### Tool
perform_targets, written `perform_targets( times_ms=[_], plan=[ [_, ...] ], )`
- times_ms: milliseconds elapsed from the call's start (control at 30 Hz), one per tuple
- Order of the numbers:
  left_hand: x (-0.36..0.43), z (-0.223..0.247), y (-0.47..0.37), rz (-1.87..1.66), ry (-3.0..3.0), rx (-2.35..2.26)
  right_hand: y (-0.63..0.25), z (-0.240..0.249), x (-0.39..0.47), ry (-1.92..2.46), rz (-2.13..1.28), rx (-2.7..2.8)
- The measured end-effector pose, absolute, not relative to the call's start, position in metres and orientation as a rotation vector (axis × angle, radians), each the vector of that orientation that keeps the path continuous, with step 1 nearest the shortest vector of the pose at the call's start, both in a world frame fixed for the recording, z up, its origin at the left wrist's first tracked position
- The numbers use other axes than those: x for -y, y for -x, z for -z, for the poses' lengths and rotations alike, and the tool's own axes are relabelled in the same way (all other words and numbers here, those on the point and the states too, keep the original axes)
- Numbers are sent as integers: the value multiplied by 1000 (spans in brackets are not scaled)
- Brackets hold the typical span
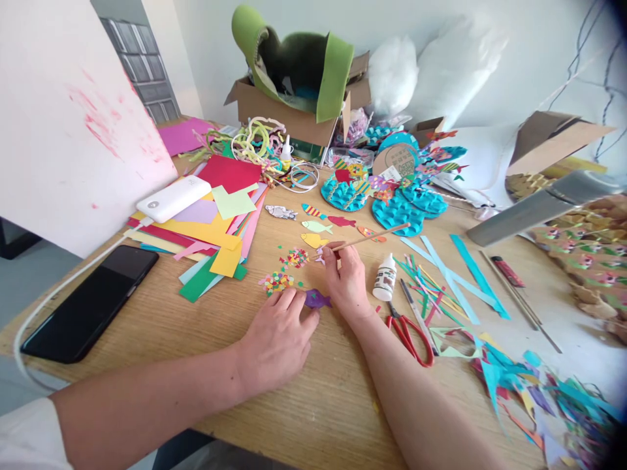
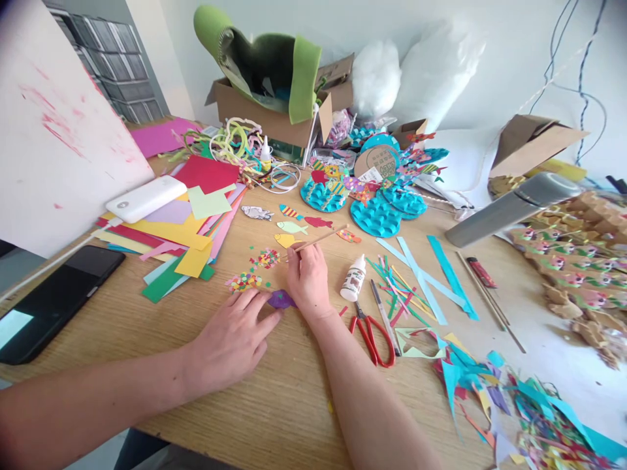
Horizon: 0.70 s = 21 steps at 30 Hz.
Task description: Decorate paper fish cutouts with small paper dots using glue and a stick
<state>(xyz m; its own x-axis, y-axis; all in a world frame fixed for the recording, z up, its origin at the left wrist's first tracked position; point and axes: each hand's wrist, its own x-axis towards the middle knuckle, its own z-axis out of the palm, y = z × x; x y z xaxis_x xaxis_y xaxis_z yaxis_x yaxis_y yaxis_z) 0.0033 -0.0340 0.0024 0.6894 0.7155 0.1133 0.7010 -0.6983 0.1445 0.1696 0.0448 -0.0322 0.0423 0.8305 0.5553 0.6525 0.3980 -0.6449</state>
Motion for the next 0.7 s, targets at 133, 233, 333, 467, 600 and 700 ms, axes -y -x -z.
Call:
perform_targets(
  times_ms=[133,233,333,467,600,700],
  plan=[
    [34,-2,-3,-251,-2801,-1182,-169,32,-46,1316,-240,1695],
    [34,-2,-3,-252,-2798,-1187,-167,33,-48,1331,-231,1699],
    [34,-2,-4,-243,-2792,-1188,-166,33,-50,1335,-232,1722],
    [34,-3,-4,-227,-2787,-1177,-165,32,-50,1351,-237,1738],
    [34,-3,-4,-223,-2781,-1191,-165,32,-51,1349,-221,1761],
    [34,-3,-5,-217,-2771,-1198,-164,32,-51,1349,-201,1786]
  ],
)
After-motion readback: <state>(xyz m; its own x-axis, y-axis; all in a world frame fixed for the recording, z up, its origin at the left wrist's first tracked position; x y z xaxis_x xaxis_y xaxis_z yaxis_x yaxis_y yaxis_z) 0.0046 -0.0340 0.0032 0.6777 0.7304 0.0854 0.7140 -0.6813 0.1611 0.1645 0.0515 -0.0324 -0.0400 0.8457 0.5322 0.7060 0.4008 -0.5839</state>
